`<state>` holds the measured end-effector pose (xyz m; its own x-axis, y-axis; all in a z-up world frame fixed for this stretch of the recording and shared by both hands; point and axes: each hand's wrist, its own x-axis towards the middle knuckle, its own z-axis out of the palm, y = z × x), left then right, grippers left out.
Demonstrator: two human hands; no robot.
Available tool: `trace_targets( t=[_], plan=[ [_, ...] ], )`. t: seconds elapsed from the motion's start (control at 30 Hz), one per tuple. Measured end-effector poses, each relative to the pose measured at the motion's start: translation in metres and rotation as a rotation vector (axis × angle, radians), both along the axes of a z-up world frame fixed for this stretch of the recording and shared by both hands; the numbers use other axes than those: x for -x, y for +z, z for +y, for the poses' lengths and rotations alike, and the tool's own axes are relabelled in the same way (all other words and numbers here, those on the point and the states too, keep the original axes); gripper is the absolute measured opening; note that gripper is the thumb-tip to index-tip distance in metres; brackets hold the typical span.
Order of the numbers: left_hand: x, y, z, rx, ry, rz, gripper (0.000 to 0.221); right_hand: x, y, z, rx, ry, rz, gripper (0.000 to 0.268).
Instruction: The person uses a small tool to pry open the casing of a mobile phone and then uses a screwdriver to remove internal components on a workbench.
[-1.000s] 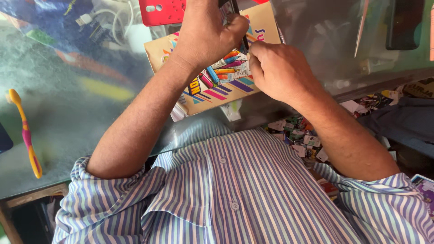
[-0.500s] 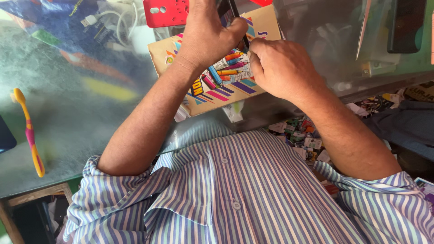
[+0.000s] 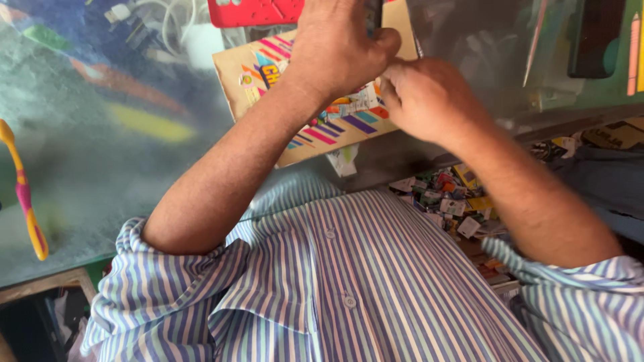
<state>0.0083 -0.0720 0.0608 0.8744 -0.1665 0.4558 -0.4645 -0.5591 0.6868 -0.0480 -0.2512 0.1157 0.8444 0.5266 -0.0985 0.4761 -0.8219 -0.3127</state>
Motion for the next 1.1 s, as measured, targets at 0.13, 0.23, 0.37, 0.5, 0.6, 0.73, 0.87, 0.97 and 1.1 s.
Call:
trace_targets(
  t=[0.13,0.23,0.37,0.5,0.6,0.73,0.87,0.97,1.1],
  plan=[
    [-0.003,0.004,0.01,0.049,-0.03,0.045,0.033,0.003,-0.009,0.002,-0.089,-0.029,-0.094,0.012],
    [-0.009,0.008,0.011,0.072,-0.1,0.109,0.027,-0.015,-0.01,-0.009,-0.163,-0.017,0.121,0.016],
    [-0.008,0.01,0.017,0.154,-0.107,0.025,0.026,-0.031,-0.008,-0.007,-0.233,-0.094,0.444,0.021],
    [-0.012,0.01,0.023,0.121,-0.117,0.154,0.023,-0.017,-0.005,-0.002,-0.161,-0.054,0.194,0.019],
    [-0.01,0.009,0.034,0.207,-0.12,0.245,0.024,0.002,-0.007,0.006,-0.073,-0.006,-0.11,0.016],
    [-0.008,0.005,0.041,0.221,-0.07,0.118,0.027,0.015,-0.007,0.016,-0.079,-0.025,-0.206,0.013],
    [-0.003,0.004,0.037,0.226,-0.072,0.194,0.028,0.021,-0.001,0.017,-0.016,-0.03,-0.174,0.014],
    [0.003,0.002,0.03,0.154,-0.039,0.05,0.035,0.017,0.012,0.012,0.077,-0.016,-0.109,0.017],
    [0.004,-0.002,0.024,0.138,-0.064,-0.015,0.046,0.001,0.019,0.007,0.126,0.032,-0.025,0.022]
  ],
)
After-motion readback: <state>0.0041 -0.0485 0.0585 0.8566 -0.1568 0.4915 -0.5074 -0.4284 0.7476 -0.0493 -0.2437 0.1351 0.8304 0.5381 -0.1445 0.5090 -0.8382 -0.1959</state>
